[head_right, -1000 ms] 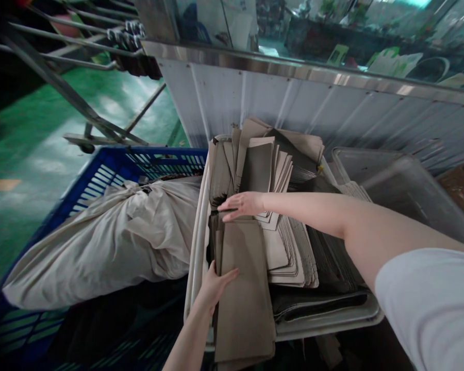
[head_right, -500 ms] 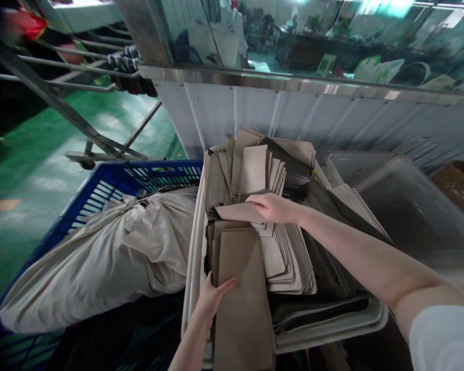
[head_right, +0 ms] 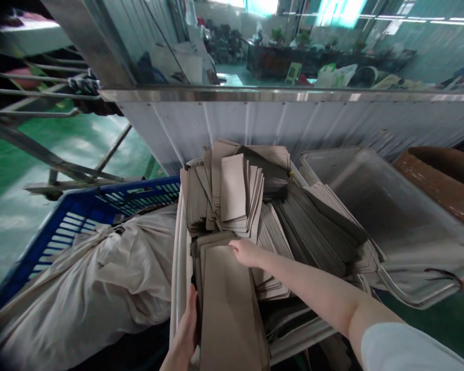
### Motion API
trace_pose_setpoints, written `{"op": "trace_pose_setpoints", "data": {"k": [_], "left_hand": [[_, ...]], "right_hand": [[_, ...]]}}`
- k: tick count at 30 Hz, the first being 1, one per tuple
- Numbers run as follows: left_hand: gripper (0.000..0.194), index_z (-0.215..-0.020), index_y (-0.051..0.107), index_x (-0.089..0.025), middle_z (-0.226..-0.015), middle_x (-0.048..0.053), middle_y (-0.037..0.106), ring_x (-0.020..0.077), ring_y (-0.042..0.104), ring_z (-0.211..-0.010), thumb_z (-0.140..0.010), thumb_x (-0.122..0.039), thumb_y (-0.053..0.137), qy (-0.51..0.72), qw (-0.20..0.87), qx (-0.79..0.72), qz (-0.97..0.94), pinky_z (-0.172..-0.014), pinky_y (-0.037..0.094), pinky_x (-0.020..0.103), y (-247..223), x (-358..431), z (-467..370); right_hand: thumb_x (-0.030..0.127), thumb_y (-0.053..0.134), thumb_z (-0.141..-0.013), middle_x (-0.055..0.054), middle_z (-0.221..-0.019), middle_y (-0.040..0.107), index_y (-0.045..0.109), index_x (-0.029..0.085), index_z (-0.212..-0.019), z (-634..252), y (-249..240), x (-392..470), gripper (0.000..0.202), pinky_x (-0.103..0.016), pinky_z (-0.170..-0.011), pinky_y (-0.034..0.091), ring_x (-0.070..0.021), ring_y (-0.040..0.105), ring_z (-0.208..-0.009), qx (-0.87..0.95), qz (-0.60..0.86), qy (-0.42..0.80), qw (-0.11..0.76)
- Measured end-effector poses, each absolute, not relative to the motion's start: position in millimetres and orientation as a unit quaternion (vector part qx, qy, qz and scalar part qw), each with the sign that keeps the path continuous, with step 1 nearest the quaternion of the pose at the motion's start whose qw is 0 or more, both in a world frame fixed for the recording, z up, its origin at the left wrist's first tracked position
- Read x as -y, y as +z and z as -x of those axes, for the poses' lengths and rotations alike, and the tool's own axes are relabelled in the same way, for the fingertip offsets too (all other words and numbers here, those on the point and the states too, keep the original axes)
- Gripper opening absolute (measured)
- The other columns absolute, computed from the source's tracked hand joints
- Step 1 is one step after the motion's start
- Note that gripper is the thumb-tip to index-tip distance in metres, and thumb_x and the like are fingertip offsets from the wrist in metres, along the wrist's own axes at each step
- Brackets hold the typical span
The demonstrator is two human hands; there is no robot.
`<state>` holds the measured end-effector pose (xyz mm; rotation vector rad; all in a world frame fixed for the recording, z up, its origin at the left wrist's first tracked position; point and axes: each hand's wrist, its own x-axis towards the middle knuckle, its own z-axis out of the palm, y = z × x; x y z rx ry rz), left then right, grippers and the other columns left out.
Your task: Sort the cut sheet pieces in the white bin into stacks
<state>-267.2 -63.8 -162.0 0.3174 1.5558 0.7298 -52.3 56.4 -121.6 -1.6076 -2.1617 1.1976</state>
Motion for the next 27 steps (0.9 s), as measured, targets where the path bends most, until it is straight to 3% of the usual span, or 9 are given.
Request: {"op": "trace_pose_setpoints", "data": {"k": [2,5,7,10,14,22,27], "left_hand": [[0.069,-0.122,0.054,-0.018,-0.112,0.014,0.066,0.0272,0.060,-0.109,-0.070,-0.065,0.058,0.297,0.669,-0.666,-0.143,-0.088,0.051,0.037,-160.0,62.5,264.7],[0.073,-0.120,0.050,-0.016,-0.112,0.014,0.066,0.0263,0.064,-0.101,-0.058,-0.042,0.080,0.300,0.676,-0.648,-0.181,-0.085,0.053,0.034,-158.7,61.0,254.4],[0.071,-0.116,0.051,-0.014,-0.108,0.016,0.067,0.0256,0.067,-0.094,-0.056,-0.034,0.083,0.315,0.666,-0.649,-0.191,-0.082,0.054,0.033,-159.1,60.5,248.4],[0.067,-0.114,0.052,-0.013,-0.105,0.016,0.067,0.0246,0.068,-0.090,-0.058,-0.035,0.081,0.321,0.657,-0.655,-0.190,-0.078,0.055,0.033,-159.8,60.2,245.5],[0.066,-0.113,0.054,-0.012,-0.102,0.015,0.068,0.0251,0.068,-0.089,-0.057,-0.036,0.081,0.316,0.654,-0.660,-0.193,-0.077,0.056,0.034,-159.0,59.9,246.7],[0.065,-0.114,0.053,-0.014,-0.104,0.014,0.068,0.0237,0.067,-0.092,-0.060,-0.038,0.079,0.322,0.649,-0.656,-0.212,-0.081,0.054,0.033,-164.6,63.1,248.2],[0.068,-0.114,0.051,-0.013,-0.106,0.015,0.067,0.0251,0.067,-0.094,-0.059,-0.039,0.080,0.319,0.650,-0.656,-0.214,-0.082,0.054,0.034,-172.2,63.6,250.4]], "right_hand": [[0.021,0.051,-0.083,-0.008,-0.095,0.069,0.065,0.018,-0.103,53.7,-129.7,-60.1,0.024,-0.028,-0.077,0.044,-0.0198,0.063,-0.090,0.723,0.551,0.406,0.094],[0.029,0.067,-0.074,-0.007,-0.097,0.068,0.067,0.018,-0.097,49.1,-130.9,-86.8,0.026,-0.026,-0.076,0.045,-0.0184,0.063,-0.087,0.705,0.578,0.395,0.115],[0.030,0.065,-0.076,-0.008,-0.103,0.067,0.066,0.017,-0.102,40.6,-128.4,-116.4,0.029,-0.025,-0.079,0.045,-0.0174,0.062,-0.091,0.678,0.618,0.371,0.146],[0.017,0.051,-0.084,-0.009,-0.104,0.067,0.064,0.015,-0.105,22.4,-122.9,-163.6,0.025,-0.026,-0.084,0.044,-0.0177,0.061,-0.098,0.615,0.693,0.326,0.189],[0.013,0.054,-0.076,-0.011,-0.087,0.068,0.065,0.012,-0.094,-2.3,-116.6,-206.8,0.020,-0.027,-0.075,0.047,-0.0222,0.064,-0.087,0.535,0.762,0.293,0.216],[0.025,0.060,-0.072,-0.013,-0.073,0.066,0.063,0.007,-0.081,-36.3,-122.4,-213.0,0.020,-0.026,-0.059,0.045,-0.0217,0.063,-0.069,0.446,0.804,0.293,0.262],[0.046,0.058,-0.075,-0.010,-0.094,0.068,0.061,0.013,-0.095,-16.1,-127.4,-210.8,0.039,-0.026,-0.070,0.047,-0.0204,0.063,-0.084,0.465,0.768,0.305,0.318]]}}
